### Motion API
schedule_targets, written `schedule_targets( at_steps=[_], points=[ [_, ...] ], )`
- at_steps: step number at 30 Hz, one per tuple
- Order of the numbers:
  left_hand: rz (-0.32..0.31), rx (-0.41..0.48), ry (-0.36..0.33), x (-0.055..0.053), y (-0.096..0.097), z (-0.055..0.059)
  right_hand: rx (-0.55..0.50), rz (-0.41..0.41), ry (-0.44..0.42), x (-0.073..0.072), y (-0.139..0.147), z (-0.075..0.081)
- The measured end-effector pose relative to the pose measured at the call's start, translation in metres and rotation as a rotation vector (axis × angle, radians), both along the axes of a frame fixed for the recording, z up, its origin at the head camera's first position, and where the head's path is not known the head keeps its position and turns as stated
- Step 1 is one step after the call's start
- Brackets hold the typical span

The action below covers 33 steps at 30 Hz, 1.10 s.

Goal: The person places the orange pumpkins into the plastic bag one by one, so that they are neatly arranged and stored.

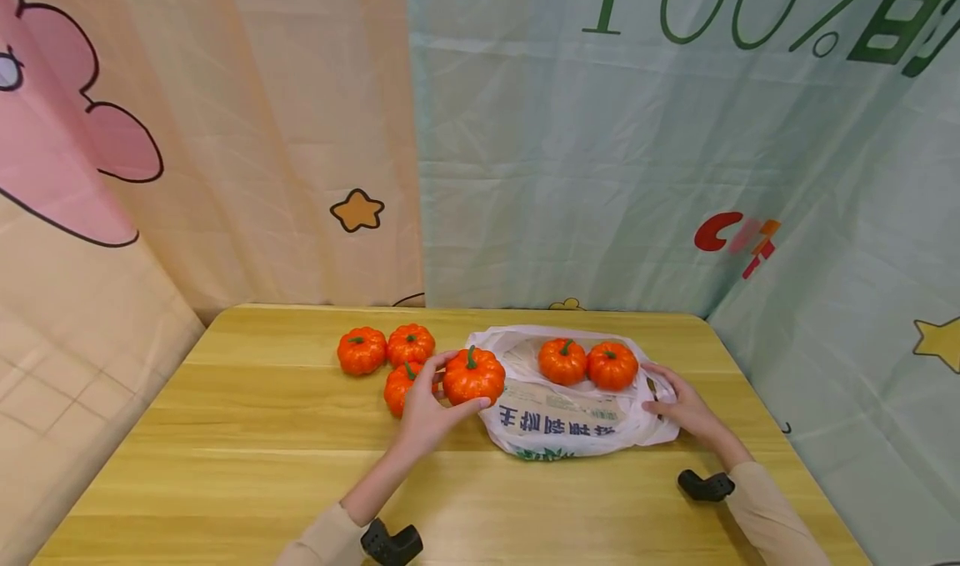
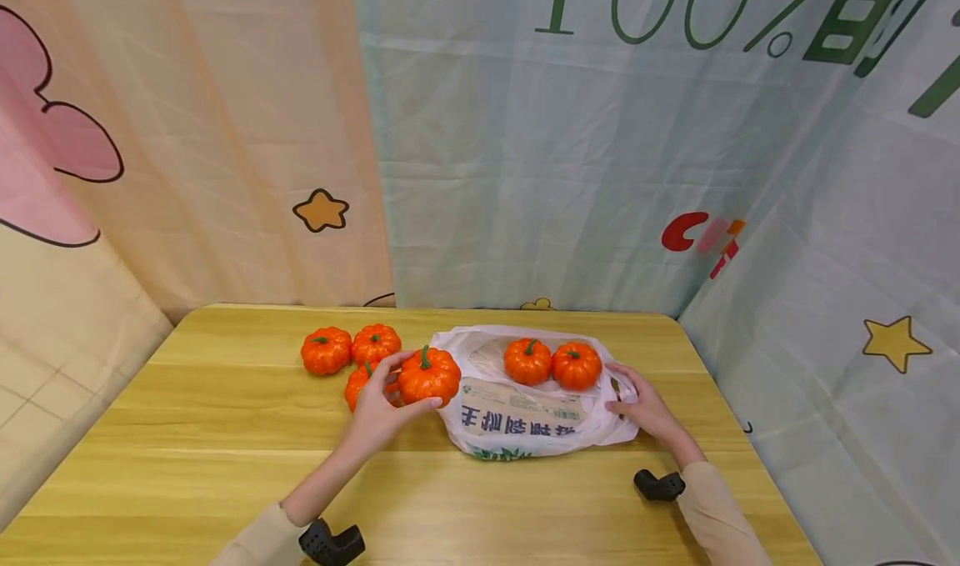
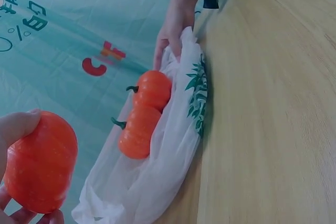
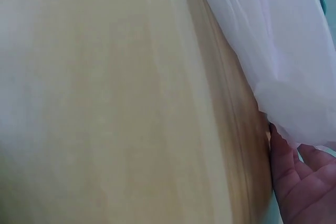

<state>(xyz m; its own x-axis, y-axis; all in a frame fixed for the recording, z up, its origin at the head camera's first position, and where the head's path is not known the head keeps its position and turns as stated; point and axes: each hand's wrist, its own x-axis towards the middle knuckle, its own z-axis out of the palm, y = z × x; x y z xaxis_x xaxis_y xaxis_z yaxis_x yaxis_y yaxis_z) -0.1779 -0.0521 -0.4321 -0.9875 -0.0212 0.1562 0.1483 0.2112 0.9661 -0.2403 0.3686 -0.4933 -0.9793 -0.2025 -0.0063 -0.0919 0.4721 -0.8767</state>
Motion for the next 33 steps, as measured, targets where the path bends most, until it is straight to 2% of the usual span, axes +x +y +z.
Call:
schedule_targets(
  at_steps=[10, 15, 25, 33],
  points=[
    [-0.032, -0.004, 0.0, -0.01, 0.033, -0.007, 0.017, -0.009, -0.002, 0.0, -0.001, 0.003],
    [-0.03, -0.04, 0.019, -0.019, 0.044, -0.008, 0.014, -0.01, -0.007, 0.0, -0.001, 0.006],
    [0.02, -0.128, 0.08, -0.042, 0.058, -0.012, -0.008, -0.002, -0.009, -0.001, 0.0, 0.006],
    [0.074, -0.23, 0.029, -0.057, 0.068, -0.021, -0.003, 0.002, -0.003, -0.001, 0.001, 0.002]
  ],
)
